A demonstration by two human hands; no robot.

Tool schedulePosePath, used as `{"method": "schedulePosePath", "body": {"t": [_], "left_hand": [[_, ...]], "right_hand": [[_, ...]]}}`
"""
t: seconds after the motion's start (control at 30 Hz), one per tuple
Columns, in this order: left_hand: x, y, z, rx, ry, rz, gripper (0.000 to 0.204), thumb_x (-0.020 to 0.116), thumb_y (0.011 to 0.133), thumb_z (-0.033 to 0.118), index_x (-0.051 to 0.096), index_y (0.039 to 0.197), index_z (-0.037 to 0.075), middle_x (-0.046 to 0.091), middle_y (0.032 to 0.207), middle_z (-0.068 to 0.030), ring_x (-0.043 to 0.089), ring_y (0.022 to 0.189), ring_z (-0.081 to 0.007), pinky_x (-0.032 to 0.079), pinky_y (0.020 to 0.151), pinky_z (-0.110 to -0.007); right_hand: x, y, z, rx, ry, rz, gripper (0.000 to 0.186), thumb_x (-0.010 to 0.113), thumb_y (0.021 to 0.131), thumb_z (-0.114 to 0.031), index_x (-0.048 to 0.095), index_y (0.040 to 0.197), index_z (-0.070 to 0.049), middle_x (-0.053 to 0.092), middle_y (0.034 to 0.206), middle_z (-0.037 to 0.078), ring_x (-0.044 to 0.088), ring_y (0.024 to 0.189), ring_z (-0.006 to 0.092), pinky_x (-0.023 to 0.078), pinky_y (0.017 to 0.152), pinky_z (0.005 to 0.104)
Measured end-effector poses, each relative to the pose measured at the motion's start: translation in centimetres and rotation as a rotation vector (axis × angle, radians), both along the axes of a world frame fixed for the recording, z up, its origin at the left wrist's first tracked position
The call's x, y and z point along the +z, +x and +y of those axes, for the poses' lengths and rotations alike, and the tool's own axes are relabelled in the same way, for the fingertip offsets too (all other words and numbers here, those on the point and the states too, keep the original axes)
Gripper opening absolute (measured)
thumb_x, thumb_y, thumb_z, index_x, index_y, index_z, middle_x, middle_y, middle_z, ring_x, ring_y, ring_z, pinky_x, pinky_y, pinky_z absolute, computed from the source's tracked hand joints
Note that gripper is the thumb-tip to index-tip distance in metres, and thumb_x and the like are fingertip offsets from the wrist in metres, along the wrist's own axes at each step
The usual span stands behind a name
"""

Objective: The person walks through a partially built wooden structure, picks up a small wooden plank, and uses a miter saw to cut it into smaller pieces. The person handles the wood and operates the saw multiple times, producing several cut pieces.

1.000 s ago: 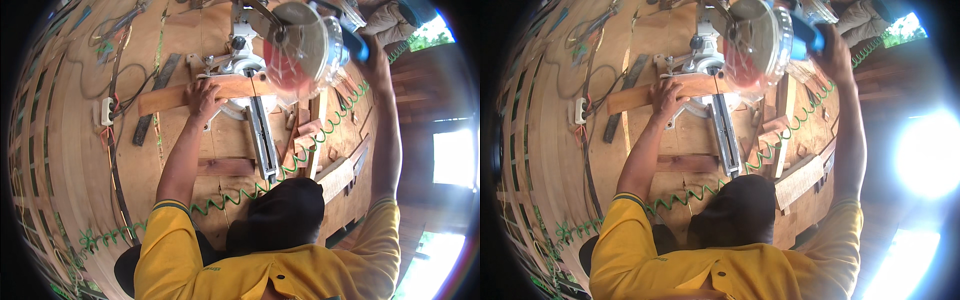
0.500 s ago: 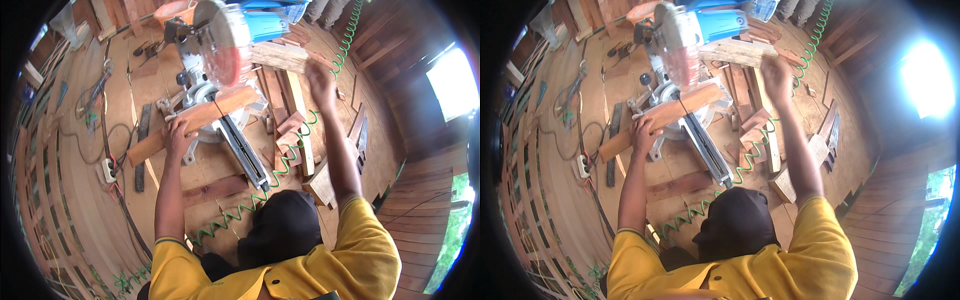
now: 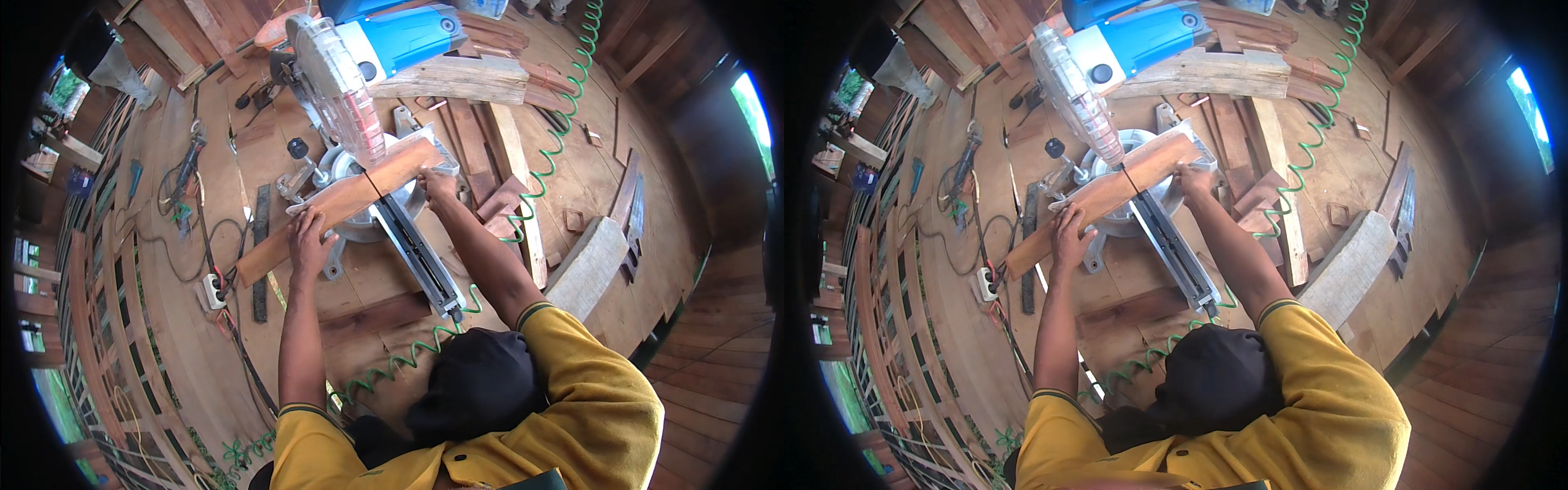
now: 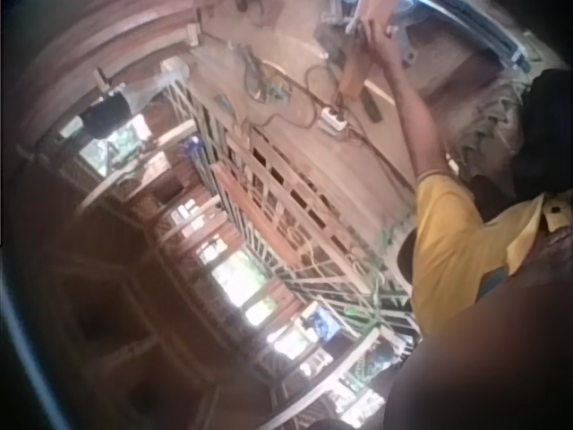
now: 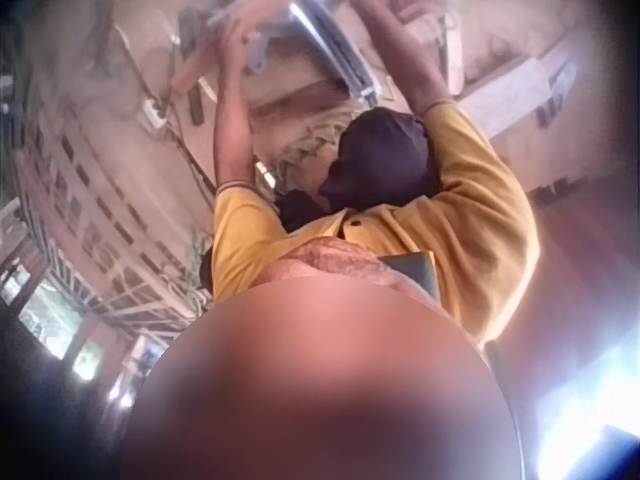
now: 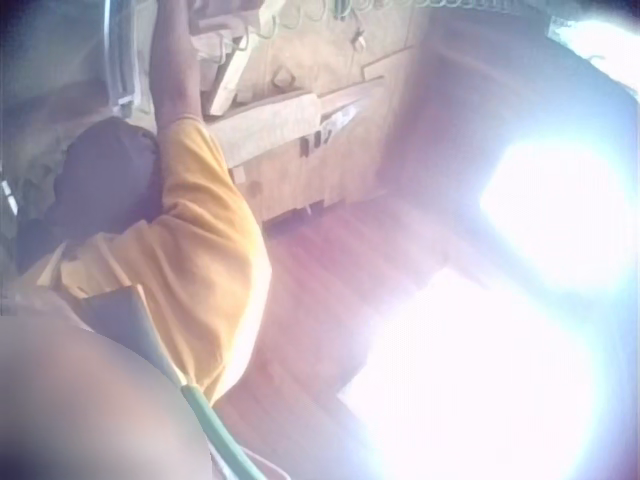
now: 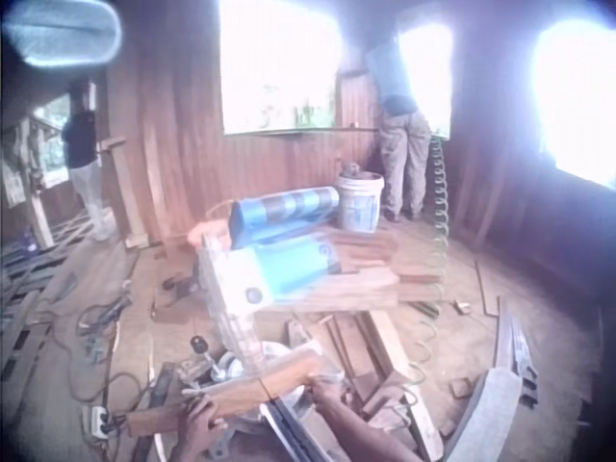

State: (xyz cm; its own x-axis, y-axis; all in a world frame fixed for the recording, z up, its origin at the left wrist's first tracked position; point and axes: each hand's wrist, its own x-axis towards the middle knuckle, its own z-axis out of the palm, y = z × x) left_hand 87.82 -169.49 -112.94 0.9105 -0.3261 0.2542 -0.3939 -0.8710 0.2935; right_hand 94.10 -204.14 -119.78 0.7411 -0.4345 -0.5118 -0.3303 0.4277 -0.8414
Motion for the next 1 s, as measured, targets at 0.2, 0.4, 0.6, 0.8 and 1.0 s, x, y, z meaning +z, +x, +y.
{"method": "schedulePosePath", "body": {"t": [0.2,0.4,0.6,0.8,1.0], "left_hand": [[0.2,-0.2,-0.3,0.000,-0.051,-0.031,0.052,0.084,0.077,0.026,0.069,0.121,0.004,0.058,0.139,-0.0129,0.048,0.135,-0.0330,0.035,0.116,-0.050],[1.5,-1.3,0.7,0.197,-0.582,0.038,0.030,0.074,0.091,0.022,0.072,0.109,-0.001,0.069,0.116,-0.0160,0.065,0.108,-0.0316,0.049,0.097,-0.043],[3.0,-4.3,0.4,0.517,-0.939,-0.029,0.026,0.071,0.095,0.022,0.071,0.108,-0.002,0.069,0.106,-0.0148,0.068,0.097,-0.0283,0.052,0.088,-0.040],[2.9,-4.0,-3.1,0.036,-0.274,-0.205,0.035,0.079,0.085,0.023,0.072,0.114,0.006,0.064,0.126,-0.0135,0.059,0.116,-0.0340,0.045,0.103,-0.047],[0.6,-1.5,-3.5,-0.009,-0.044,-0.154,0.035,0.079,0.084,0.027,0.072,0.113,0.008,0.059,0.134,-0.0149,0.055,0.121,-0.0355,0.045,0.101,-0.048]], "right_hand": [[0.2,-4.8,-1.8,-0.054,0.058,-0.155,0.015,0.069,0.095,-0.018,0.063,0.086,-0.007,0.064,0.074,0.001,0.051,0.054,0.0049,0.031,0.041,0.0207],[6.3,-15.6,6.0,0.185,0.166,-0.176,0.019,0.067,0.101,-0.023,0.064,0.094,-0.006,0.068,0.083,0.006,0.063,0.067,0.0109,0.049,0.058,0.0241],[6.0,-12.2,14.9,0.290,0.345,-0.227,0.022,0.058,0.106,-0.021,0.062,0.106,0.001,0.071,0.097,0.010,0.068,0.079,0.0146,0.056,0.069,0.0260],[4.6,-10.5,14.8,0.377,0.378,-0.150,0.028,0.054,0.108,-0.017,0.058,0.122,0.007,0.071,0.107,0.012,0.070,0.088,0.0168,0.059,0.076,0.0269],[4.2,-14.6,13.5,0.491,0.147,-0.232,0.036,0.064,0.103,-0.022,0.057,0.130,0.001,0.069,0.111,0.007,0.070,0.090,0.0168,0.058,0.076,0.0301]]}}
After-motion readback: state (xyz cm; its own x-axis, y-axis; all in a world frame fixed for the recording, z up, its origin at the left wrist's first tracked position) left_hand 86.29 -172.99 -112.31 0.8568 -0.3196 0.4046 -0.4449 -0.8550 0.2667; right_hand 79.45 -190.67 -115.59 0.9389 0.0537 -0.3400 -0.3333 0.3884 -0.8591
